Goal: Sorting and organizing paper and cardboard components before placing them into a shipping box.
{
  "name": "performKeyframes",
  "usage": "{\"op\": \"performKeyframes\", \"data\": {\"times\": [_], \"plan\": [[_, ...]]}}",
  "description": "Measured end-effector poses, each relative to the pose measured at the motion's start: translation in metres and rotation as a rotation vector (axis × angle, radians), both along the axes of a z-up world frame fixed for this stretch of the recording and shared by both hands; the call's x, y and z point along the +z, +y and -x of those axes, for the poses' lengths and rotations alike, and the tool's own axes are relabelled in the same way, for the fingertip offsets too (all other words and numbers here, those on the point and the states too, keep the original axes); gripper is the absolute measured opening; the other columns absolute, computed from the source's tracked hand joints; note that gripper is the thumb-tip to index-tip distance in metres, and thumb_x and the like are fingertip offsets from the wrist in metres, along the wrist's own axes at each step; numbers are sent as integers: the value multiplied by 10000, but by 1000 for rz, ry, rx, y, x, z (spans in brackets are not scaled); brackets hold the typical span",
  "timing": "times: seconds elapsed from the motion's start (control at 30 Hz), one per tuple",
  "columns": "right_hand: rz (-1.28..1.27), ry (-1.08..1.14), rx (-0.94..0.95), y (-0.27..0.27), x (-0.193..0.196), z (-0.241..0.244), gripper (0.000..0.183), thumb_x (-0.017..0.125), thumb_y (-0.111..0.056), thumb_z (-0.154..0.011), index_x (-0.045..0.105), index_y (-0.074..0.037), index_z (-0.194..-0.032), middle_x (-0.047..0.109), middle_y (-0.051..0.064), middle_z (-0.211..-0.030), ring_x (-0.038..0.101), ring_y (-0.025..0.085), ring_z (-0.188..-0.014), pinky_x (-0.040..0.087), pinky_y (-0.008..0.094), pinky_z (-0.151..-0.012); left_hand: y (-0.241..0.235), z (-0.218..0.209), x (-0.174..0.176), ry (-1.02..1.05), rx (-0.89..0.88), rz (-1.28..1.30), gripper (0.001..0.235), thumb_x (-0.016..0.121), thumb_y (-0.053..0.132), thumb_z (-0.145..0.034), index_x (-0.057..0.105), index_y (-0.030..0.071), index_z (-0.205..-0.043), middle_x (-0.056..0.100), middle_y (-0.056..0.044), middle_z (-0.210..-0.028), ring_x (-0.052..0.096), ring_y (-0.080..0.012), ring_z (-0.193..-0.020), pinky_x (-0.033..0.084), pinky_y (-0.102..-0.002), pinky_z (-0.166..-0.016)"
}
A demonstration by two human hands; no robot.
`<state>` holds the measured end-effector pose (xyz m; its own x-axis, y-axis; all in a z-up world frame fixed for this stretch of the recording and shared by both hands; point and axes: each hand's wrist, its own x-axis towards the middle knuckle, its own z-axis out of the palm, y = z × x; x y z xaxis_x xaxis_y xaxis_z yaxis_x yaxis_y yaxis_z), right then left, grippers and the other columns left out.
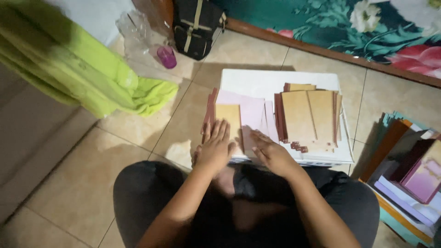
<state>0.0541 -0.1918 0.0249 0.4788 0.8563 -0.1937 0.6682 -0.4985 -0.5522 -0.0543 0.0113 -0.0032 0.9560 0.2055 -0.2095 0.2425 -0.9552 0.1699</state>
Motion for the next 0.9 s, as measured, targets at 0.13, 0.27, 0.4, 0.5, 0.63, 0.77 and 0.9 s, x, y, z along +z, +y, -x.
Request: {"op": "performKeyframes", "data": {"times": [0.13,0.27,0.4,0.5,0.63,0.77,0.9], "plan": [[79,-69,37,-1,-16,-7,555,434,-375,-1045,486,-54,-1495,399,147,-1615,342,299,-1512,275,410,-1254,-28,34,-9,122,-160,-51,1233,620,836,-693,175,138,-1607,169,-79,-1700,119,-295,-1561,236,-757,-1098],[47,-5,-150,0,-19,3,601,306,-527,-1062,591,-127,-1408,569,118,-1467,484,270,-1419,392,401,-1174,-40,37,-49,-401,2,-184,694,608,296,-899,427,8,-1504,478,-126,-1550,398,-230,-1444,278,-447,-1184],[-300,591,-526,-11,-33,-4,379,631,-343,-957,737,-51,-1175,629,102,-751,639,234,-713,538,341,-603,-70,-4,-30,-780,-137,-100,581,709,109,-680,651,-67,-1231,620,-271,-1339,571,-410,-1293,331,-519,-1182],[-345,415,-624,-44,-37,-48,336,692,-281,-886,723,15,-1042,656,188,-718,658,312,-672,498,398,-567,-88,-21,1,-624,-206,128,970,801,441,-758,408,27,-1543,421,-232,-1579,348,-420,-1486,200,-640,-1200],[-268,-42,-811,-106,-60,-112,473,763,-240,-923,635,-65,-1343,744,250,-1042,710,420,-1019,580,469,-782,-22,-37,-19,-587,-23,-20,1022,767,661,-734,470,76,-1517,551,-226,-1464,484,-422,-1380,361,-632,-1111],[-181,-541,-920,-95,-52,-95,564,709,-172,-882,590,54,-1385,631,334,-1201,558,489,-1108,424,574,-895,25,-29,-36,-495,397,-159,786,742,563,-833,583,9,-1366,593,-194,-1218,604,-391,-1031,481,-482,-913],[-31,-932,-680,-29,-68,-64,556,716,-328,-899,685,-28,-1366,648,264,-1267,549,483,-1256,404,608,-1005,34,-35,-60,-493,483,-242,900,787,713,-692,647,52,-1286,603,-110,-1090,607,-298,-957,482,-420,-794]]}}
